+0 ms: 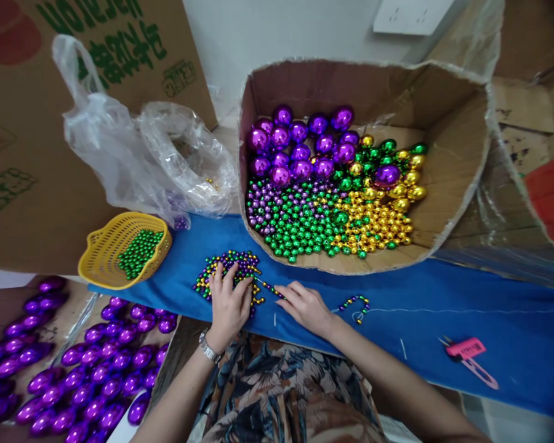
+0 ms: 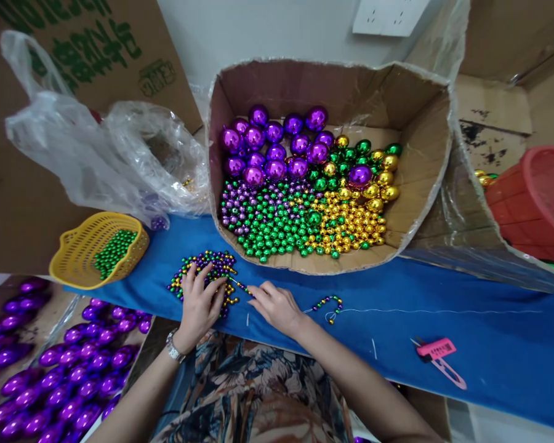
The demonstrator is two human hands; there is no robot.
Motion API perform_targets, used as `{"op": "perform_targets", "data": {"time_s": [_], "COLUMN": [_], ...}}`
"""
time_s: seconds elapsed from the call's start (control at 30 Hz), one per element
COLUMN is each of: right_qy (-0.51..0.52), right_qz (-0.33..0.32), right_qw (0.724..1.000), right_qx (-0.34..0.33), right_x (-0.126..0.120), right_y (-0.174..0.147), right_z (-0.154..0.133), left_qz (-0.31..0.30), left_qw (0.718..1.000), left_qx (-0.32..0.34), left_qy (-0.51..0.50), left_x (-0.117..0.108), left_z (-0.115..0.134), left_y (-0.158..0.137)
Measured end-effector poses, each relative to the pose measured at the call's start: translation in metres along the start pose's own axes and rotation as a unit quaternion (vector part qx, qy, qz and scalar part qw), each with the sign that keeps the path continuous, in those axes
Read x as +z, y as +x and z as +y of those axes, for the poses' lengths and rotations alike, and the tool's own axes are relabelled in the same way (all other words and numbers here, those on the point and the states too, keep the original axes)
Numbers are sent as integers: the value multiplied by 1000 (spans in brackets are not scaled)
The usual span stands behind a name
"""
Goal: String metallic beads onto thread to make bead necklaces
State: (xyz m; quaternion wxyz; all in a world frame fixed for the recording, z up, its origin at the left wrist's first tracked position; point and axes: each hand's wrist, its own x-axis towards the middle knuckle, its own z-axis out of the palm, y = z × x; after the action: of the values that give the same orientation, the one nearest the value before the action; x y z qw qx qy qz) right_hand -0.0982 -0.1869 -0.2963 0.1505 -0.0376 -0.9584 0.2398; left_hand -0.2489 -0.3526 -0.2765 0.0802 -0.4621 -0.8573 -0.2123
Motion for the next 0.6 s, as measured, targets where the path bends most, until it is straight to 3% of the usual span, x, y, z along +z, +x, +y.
{"op": "perform_targets", "data": {"time_s": [0.6], "right_qy": [-8], "right_qz": [-26], "right_qw": [1000], "right_qx": [0], "right_x": [-5], "right_y": [2], "right_z": [4], "left_qz": [-10], "left_qw": [1000], "left_qx": [1], "left_qy": [3], "left_x": [2], "left_z": [3], "left_y": [-3]}}
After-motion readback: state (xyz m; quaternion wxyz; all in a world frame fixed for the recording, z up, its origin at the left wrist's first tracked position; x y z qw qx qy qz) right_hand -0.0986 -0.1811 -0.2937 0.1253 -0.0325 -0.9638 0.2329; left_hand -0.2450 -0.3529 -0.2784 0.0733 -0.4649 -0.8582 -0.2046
